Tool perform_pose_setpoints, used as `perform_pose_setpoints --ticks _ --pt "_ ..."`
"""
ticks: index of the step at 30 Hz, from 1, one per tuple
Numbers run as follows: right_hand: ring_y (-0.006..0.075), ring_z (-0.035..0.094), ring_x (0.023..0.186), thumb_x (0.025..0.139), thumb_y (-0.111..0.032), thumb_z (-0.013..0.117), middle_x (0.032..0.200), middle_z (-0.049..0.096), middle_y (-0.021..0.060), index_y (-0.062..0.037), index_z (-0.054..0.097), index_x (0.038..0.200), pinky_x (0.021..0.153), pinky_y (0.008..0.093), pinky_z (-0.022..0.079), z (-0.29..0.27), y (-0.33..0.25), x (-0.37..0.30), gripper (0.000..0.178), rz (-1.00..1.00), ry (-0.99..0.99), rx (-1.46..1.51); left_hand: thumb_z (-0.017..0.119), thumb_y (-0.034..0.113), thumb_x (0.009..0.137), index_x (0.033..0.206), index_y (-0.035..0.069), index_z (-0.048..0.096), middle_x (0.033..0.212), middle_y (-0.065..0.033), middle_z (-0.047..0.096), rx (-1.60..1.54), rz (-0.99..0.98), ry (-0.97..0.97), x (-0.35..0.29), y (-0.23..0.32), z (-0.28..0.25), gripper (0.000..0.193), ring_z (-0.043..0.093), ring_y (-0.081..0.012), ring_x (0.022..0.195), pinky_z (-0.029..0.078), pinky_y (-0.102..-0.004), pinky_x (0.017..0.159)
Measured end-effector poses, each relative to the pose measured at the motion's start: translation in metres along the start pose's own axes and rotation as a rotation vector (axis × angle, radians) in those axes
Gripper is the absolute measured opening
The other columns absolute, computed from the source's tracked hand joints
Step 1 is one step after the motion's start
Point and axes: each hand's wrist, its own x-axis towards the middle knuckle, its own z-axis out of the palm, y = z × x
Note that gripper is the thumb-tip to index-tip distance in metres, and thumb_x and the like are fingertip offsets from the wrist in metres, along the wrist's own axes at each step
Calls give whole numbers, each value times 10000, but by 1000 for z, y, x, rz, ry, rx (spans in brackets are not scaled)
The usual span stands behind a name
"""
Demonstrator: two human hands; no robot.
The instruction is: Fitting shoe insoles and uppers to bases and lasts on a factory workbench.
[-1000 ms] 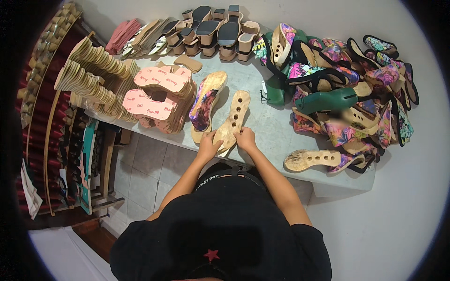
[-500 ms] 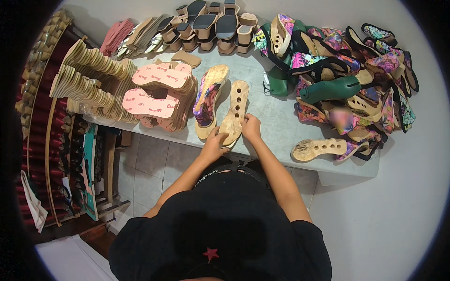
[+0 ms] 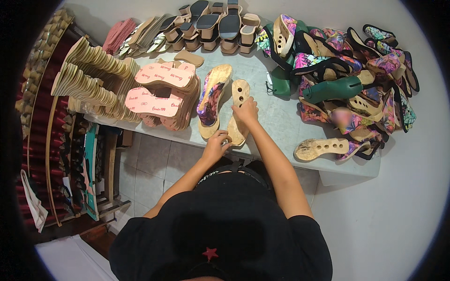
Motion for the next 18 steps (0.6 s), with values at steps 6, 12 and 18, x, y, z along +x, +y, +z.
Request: perform_pose_setpoints --ticks 6,12,18 --pt "420 592 903 706 -350 704 949 581 313 111 318 1089 800 434 475 3 7 5 712 -11 -79 16 723 97 646 848 45 640 1052 -111 560 209 -89 6 -1 17 -12 225 525 -286 997 437 -363 820" --pt "440 592 863 722 -393 692 899 576 341 119 300 1070 744 431 486 9 9 6 733 -23 -34 13 781 169 563 1017 89 599 1231 -126 462 292 33 -76 14 34 -9 496 431 -332 1121 391 -439 897" --pt "419 578 943 722 -403 672 978 578 312 112 387 1116 815 420 471 0 11 4 709 22 -125 11 801 123 514 1242 127 410 1318 -353 248 337 -57 -78 20 22 16 827 357 -496 1156 349 -481 965"
